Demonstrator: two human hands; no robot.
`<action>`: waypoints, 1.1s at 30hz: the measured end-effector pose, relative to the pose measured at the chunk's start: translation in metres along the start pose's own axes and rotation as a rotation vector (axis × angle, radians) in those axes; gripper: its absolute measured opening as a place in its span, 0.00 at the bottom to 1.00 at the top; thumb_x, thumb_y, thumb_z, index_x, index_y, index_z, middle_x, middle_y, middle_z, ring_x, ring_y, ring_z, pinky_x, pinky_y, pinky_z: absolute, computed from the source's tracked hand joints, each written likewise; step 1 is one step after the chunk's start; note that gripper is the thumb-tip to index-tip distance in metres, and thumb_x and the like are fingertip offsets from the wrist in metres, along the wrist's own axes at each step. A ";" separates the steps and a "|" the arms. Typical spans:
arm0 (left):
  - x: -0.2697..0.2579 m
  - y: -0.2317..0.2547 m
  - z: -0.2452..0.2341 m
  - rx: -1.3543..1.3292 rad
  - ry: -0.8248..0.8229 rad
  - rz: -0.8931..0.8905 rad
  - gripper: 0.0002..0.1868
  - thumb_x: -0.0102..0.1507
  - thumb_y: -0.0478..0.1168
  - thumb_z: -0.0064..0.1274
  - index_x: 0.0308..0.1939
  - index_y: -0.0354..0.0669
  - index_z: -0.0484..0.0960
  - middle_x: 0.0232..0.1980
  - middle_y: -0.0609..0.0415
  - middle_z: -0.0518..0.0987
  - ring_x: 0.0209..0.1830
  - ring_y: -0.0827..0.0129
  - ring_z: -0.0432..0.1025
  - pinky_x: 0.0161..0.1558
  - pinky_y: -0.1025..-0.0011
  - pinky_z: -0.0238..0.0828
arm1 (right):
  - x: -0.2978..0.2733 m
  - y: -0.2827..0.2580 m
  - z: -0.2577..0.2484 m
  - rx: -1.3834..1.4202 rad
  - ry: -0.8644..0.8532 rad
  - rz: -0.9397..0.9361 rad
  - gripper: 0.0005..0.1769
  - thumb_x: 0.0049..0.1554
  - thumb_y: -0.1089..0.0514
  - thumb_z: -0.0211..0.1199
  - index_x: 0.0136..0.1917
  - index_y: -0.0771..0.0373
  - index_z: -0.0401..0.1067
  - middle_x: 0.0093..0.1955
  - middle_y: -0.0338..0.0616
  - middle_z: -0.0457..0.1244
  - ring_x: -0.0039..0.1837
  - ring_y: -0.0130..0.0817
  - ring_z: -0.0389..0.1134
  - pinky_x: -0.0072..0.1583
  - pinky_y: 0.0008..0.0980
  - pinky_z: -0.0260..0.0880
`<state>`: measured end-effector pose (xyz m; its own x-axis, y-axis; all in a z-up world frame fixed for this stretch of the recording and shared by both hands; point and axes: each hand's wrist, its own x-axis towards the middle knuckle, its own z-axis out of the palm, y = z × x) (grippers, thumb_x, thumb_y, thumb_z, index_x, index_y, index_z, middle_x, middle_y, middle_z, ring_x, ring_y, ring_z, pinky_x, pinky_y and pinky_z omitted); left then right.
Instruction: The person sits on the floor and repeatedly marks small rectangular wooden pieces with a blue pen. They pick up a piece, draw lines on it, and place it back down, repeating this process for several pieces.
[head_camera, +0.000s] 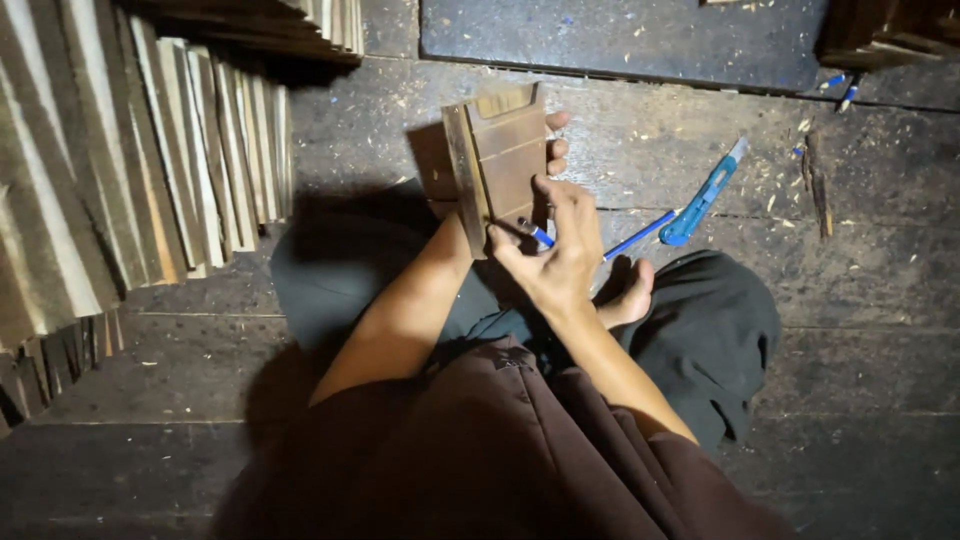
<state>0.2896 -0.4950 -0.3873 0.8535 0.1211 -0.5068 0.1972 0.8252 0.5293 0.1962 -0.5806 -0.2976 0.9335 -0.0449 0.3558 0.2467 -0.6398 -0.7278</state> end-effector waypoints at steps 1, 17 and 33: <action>-0.001 0.002 -0.001 0.004 0.005 0.011 0.31 0.73 0.35 0.45 0.78 0.41 0.52 0.79 0.36 0.48 0.80 0.49 0.43 0.80 0.53 0.33 | 0.000 -0.002 0.001 -0.018 0.005 -0.030 0.36 0.42 0.52 0.84 0.62 0.59 0.75 0.54 0.48 0.63 0.53 0.49 0.69 0.57 0.43 0.70; 0.004 0.002 -0.006 0.103 0.054 0.065 0.27 0.73 0.36 0.45 0.75 0.40 0.59 0.74 0.35 0.57 0.74 0.49 0.52 0.77 0.51 0.43 | -0.002 -0.028 0.003 -0.224 0.019 -0.169 0.33 0.52 0.40 0.75 0.62 0.61 0.74 0.57 0.52 0.63 0.54 0.51 0.69 0.58 0.42 0.71; -0.003 0.001 -0.013 0.181 0.135 0.148 0.24 0.73 0.38 0.44 0.73 0.39 0.64 0.69 0.34 0.66 0.69 0.48 0.60 0.74 0.50 0.51 | -0.001 -0.022 0.003 -0.130 -0.006 -0.138 0.35 0.52 0.44 0.77 0.66 0.63 0.72 0.57 0.53 0.62 0.53 0.52 0.68 0.57 0.47 0.68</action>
<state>0.2805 -0.4877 -0.3938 0.8099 0.3158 -0.4942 0.1681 0.6823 0.7115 0.1905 -0.5641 -0.2837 0.8947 0.0546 0.4433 0.3371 -0.7337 -0.5900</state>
